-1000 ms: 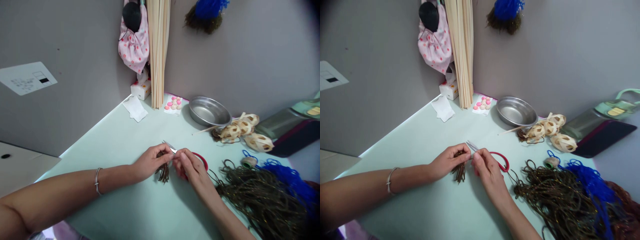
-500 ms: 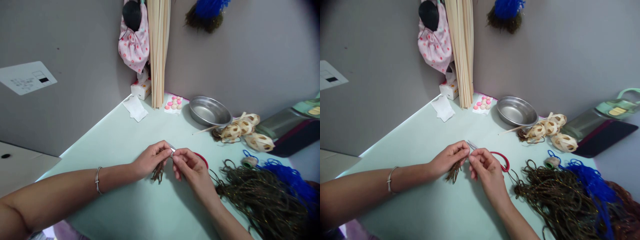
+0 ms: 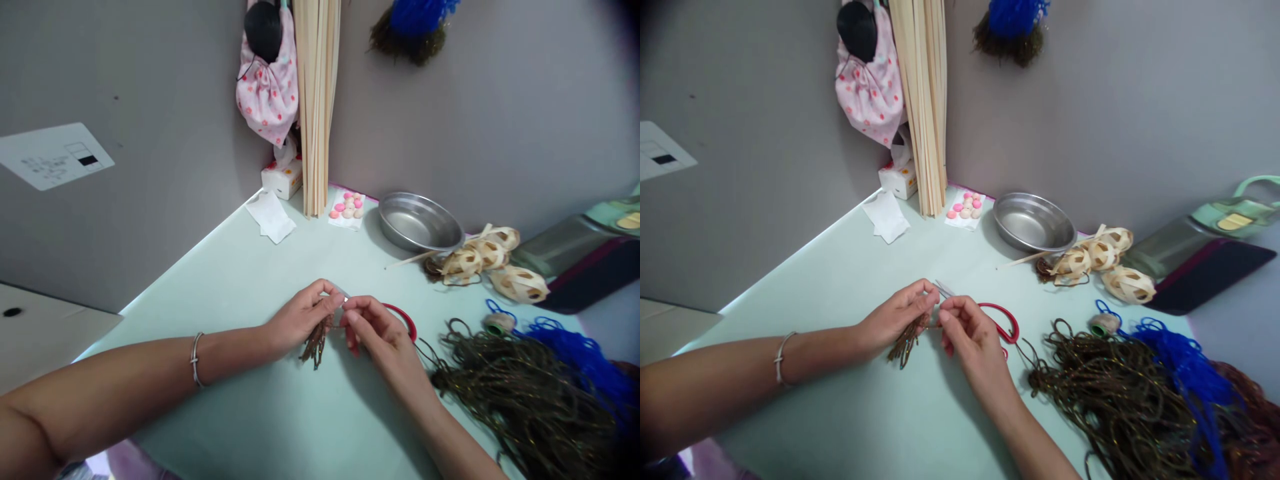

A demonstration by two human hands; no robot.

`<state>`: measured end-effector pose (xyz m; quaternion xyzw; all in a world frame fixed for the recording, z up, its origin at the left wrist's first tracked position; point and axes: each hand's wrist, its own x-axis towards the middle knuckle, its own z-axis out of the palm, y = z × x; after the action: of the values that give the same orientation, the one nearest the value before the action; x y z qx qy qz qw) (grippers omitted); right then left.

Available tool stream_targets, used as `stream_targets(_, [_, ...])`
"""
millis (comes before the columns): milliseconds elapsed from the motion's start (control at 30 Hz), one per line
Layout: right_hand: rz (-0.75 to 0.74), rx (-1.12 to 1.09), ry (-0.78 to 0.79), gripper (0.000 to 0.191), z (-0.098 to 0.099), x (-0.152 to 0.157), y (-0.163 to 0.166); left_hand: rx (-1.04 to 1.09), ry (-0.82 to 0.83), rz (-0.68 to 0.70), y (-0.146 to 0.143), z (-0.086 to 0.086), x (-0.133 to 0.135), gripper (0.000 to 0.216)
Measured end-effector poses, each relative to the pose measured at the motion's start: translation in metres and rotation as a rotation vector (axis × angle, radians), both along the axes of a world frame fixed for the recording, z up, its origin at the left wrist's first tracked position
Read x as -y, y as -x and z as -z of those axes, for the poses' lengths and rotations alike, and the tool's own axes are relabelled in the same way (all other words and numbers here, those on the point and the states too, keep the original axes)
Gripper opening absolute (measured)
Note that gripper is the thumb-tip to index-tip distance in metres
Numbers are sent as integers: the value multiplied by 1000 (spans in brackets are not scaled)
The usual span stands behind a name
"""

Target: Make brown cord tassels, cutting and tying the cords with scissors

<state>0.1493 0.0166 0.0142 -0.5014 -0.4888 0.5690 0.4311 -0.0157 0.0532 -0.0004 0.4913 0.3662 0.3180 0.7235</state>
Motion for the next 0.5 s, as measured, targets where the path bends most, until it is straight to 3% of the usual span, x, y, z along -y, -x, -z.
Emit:
stream_targets(200, [-70, 29, -10, 18, -7, 4, 10, 54, -48, 60, -1, 4, 2, 40])
stream_targets(367, [78, 104, -40, 22, -11, 0, 3, -18, -57, 64, 1, -1, 1, 40])
stream_targets(500, [127, 130, -52, 22, -12, -2, -4, -17, -9, 154, 3, -3, -4, 40])
